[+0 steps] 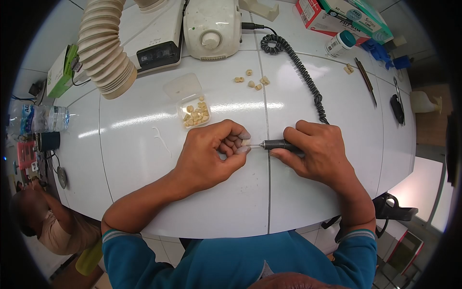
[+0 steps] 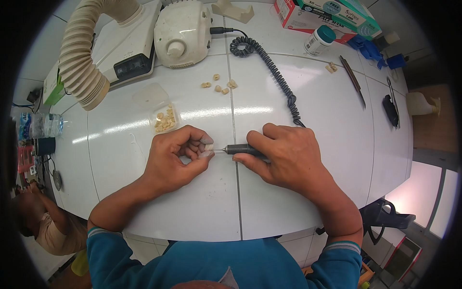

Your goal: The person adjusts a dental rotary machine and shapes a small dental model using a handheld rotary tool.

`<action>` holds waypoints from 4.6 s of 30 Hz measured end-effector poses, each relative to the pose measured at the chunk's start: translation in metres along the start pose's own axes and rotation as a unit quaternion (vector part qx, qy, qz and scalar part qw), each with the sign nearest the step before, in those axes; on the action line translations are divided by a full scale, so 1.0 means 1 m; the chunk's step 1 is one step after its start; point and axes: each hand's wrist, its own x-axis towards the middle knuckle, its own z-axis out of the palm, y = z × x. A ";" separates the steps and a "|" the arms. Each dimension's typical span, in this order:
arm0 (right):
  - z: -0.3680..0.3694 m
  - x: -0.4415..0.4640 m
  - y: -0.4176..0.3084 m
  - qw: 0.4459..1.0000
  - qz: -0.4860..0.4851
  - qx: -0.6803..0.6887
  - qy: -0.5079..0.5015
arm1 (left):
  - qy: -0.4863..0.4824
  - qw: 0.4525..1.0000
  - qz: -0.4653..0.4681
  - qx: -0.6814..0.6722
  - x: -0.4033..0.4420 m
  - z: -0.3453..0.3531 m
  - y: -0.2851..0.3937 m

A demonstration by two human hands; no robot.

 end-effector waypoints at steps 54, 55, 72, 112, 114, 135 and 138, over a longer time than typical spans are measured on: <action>0.000 0.000 -0.003 1.000 0.016 0.007 -0.001 | 0.003 1.000 -0.022 -0.017 0.000 -0.001 0.000; 0.000 0.000 -0.004 1.000 0.017 0.008 0.002 | 0.002 1.000 -0.021 -0.015 0.000 -0.002 0.000; 0.000 0.000 -0.003 1.000 0.011 0.003 0.001 | 0.005 1.000 0.009 0.014 0.000 -0.001 0.002; 0.001 -0.003 -0.009 0.999 0.045 -0.004 0.011 | 0.024 0.999 0.016 0.022 -0.001 0.002 0.002; 0.003 -0.003 -0.008 0.998 0.050 -0.002 0.022 | 0.023 1.000 0.016 0.014 -0.001 0.001 0.001; 0.009 -0.004 -0.013 0.996 0.052 0.045 0.061 | 0.009 0.988 0.013 -0.155 0.002 0.005 -0.005; 0.008 -0.003 -0.013 0.996 0.054 0.045 0.056 | 0.014 0.990 0.024 -0.137 0.003 0.004 -0.007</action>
